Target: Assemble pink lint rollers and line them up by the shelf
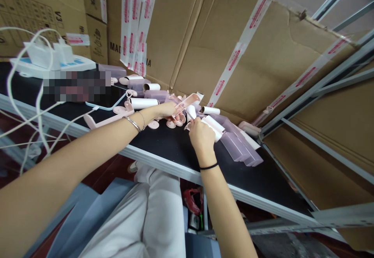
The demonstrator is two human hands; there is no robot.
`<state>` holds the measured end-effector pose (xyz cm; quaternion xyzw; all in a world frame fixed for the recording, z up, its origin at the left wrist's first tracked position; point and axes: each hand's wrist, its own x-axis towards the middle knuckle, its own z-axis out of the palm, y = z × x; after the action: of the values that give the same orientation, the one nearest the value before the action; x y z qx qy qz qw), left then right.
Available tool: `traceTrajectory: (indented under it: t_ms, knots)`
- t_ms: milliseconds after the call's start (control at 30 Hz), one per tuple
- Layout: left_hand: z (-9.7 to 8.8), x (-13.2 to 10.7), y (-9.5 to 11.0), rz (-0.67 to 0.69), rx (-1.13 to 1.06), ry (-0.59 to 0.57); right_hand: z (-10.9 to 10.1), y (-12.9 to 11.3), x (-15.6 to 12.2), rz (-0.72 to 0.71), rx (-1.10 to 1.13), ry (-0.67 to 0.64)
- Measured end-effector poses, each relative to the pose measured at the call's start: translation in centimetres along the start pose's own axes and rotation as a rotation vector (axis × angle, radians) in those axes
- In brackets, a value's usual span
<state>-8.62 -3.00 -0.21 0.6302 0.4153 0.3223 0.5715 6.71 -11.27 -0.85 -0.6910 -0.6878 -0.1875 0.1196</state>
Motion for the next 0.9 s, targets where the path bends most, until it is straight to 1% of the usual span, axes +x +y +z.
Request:
traceTrajectory:
  t_ms: [133,267,400,567,667,767,833,900]
  knots:
    - [0.2,0.2,0.2,0.045,0.079,0.027,0.0,0.0,0.0,0.006,0.007,0.012]
    - [0.0,0.4,0.2,0.051,0.114,-0.018,-0.1,0.6,0.2,-0.045,0.033,-0.036]
    - [-0.3,-0.3,0.4,0.053,0.16,0.007,0.3,0.8,0.5,-0.066,0.015,-0.049]
    - [-0.2,-1.5,1.1,-0.004,0.183,0.025,1.5,0.5,0.7,-0.088,-0.01,-0.063]
    - [-0.3,-1.5,1.1,-0.019,0.165,0.013,2.0,0.4,0.8,-0.091,-0.002,-0.075]
    - [-0.3,-1.3,0.8,-0.045,0.169,0.005,2.1,0.2,0.9,-0.085,0.026,-0.115]
    - [-0.3,-0.9,0.5,-0.04,0.17,0.03,2.1,0.0,1.0,-0.067,0.055,-0.136]
    - [0.0,-0.6,0.2,-0.012,0.143,0.09,2.2,-0.2,1.1,-0.048,0.078,-0.135]
